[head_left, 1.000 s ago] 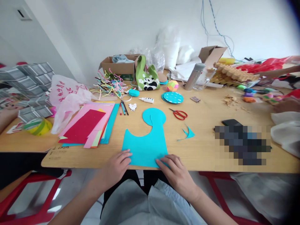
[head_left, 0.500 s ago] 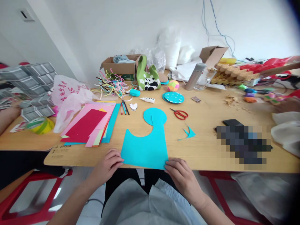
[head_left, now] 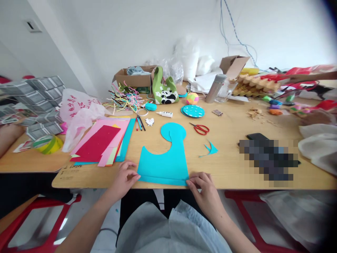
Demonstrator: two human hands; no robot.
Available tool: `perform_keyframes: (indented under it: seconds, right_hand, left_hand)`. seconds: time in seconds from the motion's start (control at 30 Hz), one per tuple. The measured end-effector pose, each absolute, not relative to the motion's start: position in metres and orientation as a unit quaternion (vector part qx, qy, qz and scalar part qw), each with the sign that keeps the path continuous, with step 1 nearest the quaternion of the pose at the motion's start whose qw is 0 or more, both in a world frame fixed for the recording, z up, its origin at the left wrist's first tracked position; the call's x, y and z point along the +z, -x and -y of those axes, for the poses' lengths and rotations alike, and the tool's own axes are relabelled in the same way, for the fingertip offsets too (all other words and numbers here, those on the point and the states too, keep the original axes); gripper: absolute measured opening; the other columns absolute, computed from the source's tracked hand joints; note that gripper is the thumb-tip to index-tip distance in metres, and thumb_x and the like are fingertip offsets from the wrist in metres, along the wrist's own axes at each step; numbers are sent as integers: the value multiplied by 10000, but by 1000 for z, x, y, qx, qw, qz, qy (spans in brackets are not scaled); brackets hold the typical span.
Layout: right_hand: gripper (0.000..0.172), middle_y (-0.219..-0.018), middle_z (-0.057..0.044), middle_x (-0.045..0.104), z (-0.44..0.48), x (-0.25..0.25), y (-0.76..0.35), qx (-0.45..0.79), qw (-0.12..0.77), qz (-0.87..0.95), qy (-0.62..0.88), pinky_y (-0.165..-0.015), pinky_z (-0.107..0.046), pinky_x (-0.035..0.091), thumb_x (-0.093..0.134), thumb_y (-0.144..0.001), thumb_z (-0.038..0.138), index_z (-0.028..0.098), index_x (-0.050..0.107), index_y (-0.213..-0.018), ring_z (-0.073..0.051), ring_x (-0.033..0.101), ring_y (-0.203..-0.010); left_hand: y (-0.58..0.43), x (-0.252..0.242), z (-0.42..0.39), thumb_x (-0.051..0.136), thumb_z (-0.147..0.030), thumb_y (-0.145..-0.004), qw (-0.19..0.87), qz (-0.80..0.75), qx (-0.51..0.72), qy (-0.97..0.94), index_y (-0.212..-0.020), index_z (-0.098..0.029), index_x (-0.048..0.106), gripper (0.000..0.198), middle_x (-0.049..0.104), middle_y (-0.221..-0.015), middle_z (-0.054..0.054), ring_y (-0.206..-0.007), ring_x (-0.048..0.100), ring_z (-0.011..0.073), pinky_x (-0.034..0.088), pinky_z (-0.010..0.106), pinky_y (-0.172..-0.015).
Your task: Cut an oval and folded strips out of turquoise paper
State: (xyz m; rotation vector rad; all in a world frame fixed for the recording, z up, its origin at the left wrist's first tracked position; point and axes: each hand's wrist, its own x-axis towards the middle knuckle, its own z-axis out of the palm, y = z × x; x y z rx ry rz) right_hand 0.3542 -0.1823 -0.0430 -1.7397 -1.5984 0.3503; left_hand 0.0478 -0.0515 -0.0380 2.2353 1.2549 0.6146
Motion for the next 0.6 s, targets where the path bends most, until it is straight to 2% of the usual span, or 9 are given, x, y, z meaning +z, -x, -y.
perform_keyframes:
  seconds: [0.27, 0.6]
  right_hand:
    - [297, -902, -81, 633, 173, -44, -348, 94, 340, 604, 715, -847, -423, 412, 515, -928, 372, 210, 613, -700, -255, 517, -908]
    - [344, -918, -91, 637, 170, -49, -348, 51, 312, 604, 731, -837, -436, 393, 503, -922, 413, 213, 608, -663, -270, 502, -919]
  left_hand:
    - [-52, -42, 45, 642, -422, -792, 210, -509, 236, -801, -575, -220, 675, 298, 609, -1048, 76, -1095, 498, 295, 397, 511, -995]
    - [-58, -43, 47, 601, -315, -822, 173, -502, 235, -814, -548, -197, 604, 299, 592, -1053, 73, -1073, 500, 276, 408, 472, -968]
